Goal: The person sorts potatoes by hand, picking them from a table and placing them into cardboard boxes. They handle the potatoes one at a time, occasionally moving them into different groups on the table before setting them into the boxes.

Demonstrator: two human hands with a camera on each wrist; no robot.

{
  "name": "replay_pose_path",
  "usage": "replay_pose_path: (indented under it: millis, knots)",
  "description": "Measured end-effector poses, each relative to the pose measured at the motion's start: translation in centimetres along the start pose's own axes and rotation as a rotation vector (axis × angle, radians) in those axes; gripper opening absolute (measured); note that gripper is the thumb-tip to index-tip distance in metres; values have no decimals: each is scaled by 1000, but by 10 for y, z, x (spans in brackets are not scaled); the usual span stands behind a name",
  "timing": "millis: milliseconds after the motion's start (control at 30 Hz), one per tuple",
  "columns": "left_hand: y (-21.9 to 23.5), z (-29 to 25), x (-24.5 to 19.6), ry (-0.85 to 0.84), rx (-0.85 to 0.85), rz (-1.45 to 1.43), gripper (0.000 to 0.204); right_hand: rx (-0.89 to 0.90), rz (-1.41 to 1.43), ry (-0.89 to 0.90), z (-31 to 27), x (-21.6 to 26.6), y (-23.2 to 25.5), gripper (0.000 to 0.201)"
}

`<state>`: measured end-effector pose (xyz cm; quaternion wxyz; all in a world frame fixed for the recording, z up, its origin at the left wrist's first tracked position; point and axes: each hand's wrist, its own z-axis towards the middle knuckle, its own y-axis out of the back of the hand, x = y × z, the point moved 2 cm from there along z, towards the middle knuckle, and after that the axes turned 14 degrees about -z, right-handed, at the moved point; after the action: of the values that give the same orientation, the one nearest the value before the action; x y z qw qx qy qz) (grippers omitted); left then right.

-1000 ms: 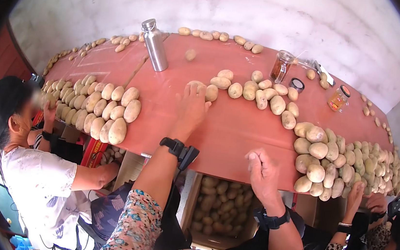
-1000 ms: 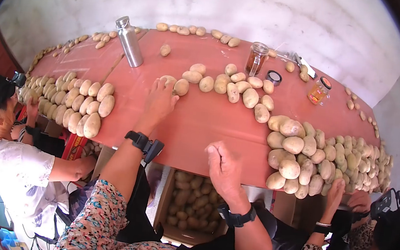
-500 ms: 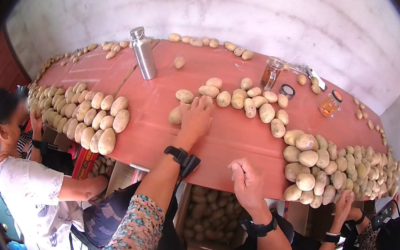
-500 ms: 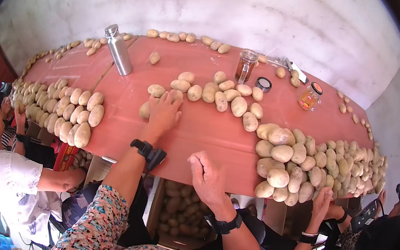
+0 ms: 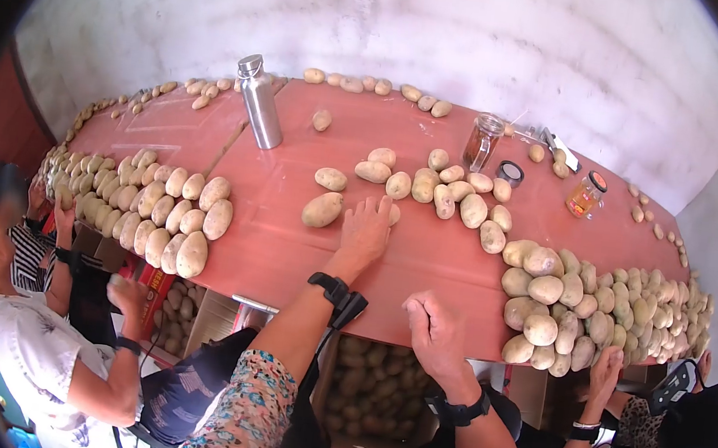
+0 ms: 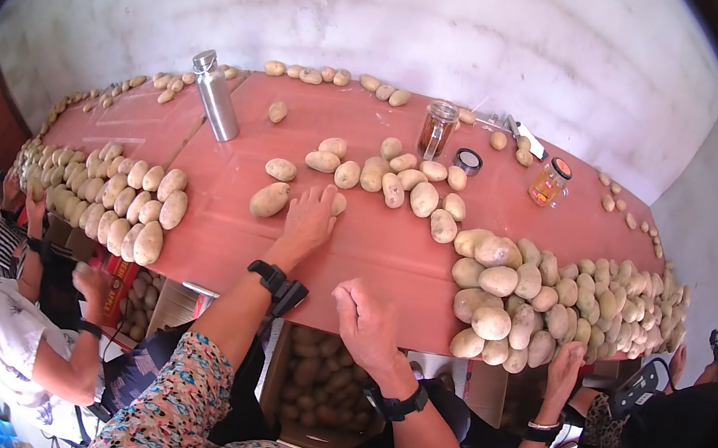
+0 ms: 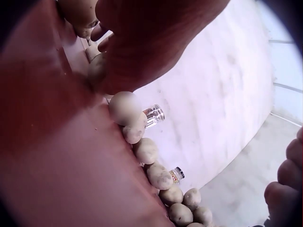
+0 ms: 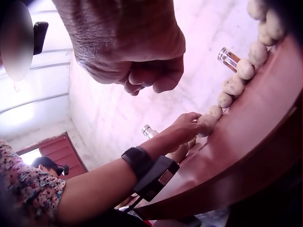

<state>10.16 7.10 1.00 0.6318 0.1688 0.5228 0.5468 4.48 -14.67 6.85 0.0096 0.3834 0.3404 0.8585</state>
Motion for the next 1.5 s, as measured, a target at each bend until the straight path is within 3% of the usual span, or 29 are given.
replay_pose_path:
  millis: [133,233,300,333,400,633,733,800,867,967,1033,1067,1267,1333,1500]
  knots:
    - [5,-3,-5,50,55,6,55,17,-13,19,1,2,0,6]
    - [11,-10,-10,75,112,-156,52,23,-13,38,1,3,0,5]
    - [13,-18,-15,18,358,-338,48,20,-13,55,0,4,0,5]
    - [16,-25,-18,20,360,-335,48,31,-12,60,0,5,0,4]
    - [19,-43,-28,-132,448,-282,43,42,-8,67,-1,5,-2,4]
    - [34,-59,-34,-156,436,-145,43,9,-70,155,-2,8,-8,6]
    - [42,-50,-23,-180,286,-163,45,52,-100,154,-3,9,-10,4]
    - [57,-38,-9,-226,-79,-169,47,84,-108,141,-4,11,-12,4]
    - [73,-28,4,-107,-184,24,48,81,-124,166,-4,13,-12,4]
    - [65,-20,47,9,-205,151,54,107,-138,150,-3,13,-13,4]
    - [60,-21,64,233,-32,-38,56,107,-137,143,-2,11,-12,5]
    - [57,-22,70,233,-27,-39,56,106,-136,143,-2,10,-13,5]
    - [68,-28,53,194,78,-201,60,63,-128,91,4,5,-5,6]
    - [68,-37,47,77,245,-289,61,42,-104,74,6,0,-2,6]
    - [75,-77,8,-68,397,-348,65,4,-55,14,5,-3,8,5]
